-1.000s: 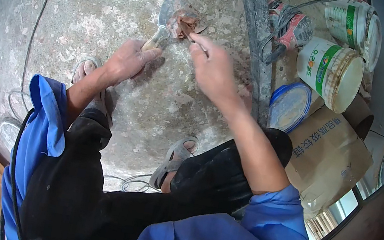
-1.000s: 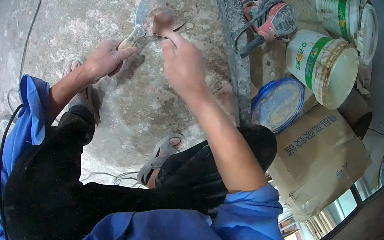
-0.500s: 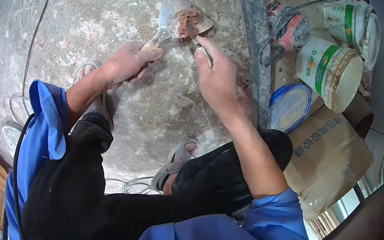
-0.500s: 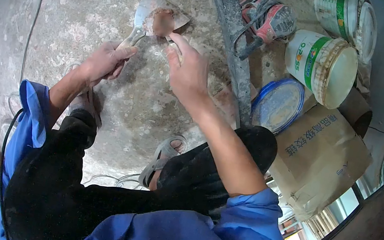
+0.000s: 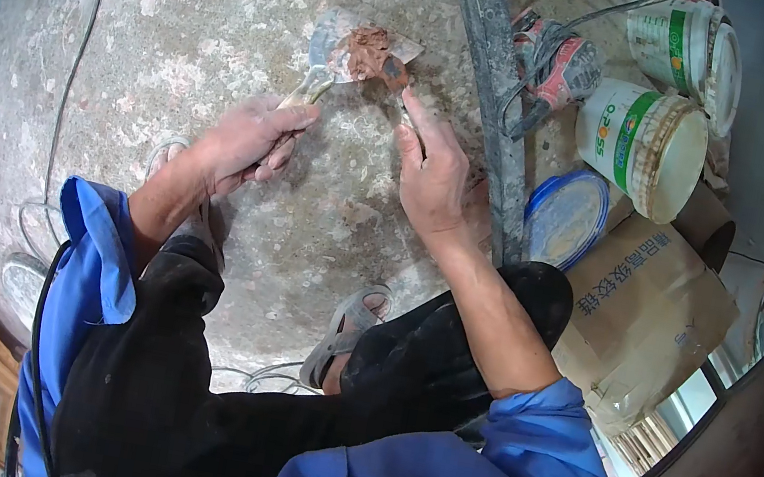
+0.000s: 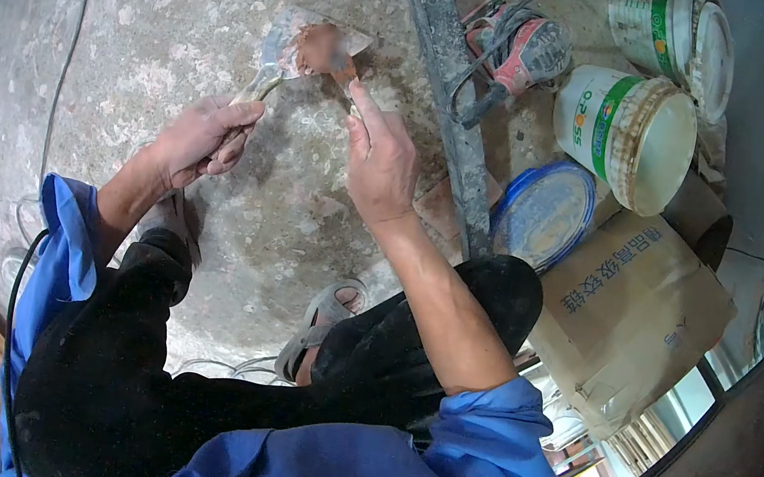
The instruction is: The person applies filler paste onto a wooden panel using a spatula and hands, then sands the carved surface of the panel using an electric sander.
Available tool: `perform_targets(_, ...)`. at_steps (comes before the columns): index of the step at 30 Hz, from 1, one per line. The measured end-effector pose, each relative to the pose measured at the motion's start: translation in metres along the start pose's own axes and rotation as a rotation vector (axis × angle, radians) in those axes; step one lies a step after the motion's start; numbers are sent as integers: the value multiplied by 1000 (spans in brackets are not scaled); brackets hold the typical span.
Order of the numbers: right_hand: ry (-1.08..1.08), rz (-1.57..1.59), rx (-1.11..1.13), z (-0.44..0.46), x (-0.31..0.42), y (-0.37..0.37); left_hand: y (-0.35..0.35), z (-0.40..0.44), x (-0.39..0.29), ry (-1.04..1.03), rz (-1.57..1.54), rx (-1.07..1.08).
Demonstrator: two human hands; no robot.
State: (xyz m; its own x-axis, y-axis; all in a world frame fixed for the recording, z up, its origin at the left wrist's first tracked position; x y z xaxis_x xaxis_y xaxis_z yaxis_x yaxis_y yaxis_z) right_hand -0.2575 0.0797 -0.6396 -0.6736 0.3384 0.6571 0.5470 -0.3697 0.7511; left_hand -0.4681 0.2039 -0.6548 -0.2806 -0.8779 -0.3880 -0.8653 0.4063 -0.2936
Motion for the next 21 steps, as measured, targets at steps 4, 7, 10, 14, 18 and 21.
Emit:
perform_targets(4,3,-5,15,-1,3,14,2,0,4,-17,10,-39)
perform_targets(7,6,-50,22,2,9,28,5,0,6,-27,14,-56)
perform_targets(10,-225,116,115,15,20,32,8,1,7,-37,24,-68)
perform_targets(14,-924,644,364,26,25,32,5,1,7,-59,52,-58)
perform_targets(18,-1083,981,565,27,-16,4,3,-3,7,-58,4,20)
perform_targets(21,-1094,1014,554,22,-22,7,5,-8,8,-60,22,22)
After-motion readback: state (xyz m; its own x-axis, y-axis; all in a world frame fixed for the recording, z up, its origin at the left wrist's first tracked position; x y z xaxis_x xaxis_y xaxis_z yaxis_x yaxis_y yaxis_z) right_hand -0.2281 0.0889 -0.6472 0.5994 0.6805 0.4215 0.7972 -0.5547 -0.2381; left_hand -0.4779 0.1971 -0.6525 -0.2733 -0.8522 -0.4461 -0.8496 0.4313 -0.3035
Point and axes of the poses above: each hand's wrist, its own z-axis towards the middle knuckle, its own y-axis out of the back of the hand, x = y × z, the point moved 3 cm from there along z, towards the middle knuckle, and after that the axes turned 12 degrees about -x, right-handed, at the moved point
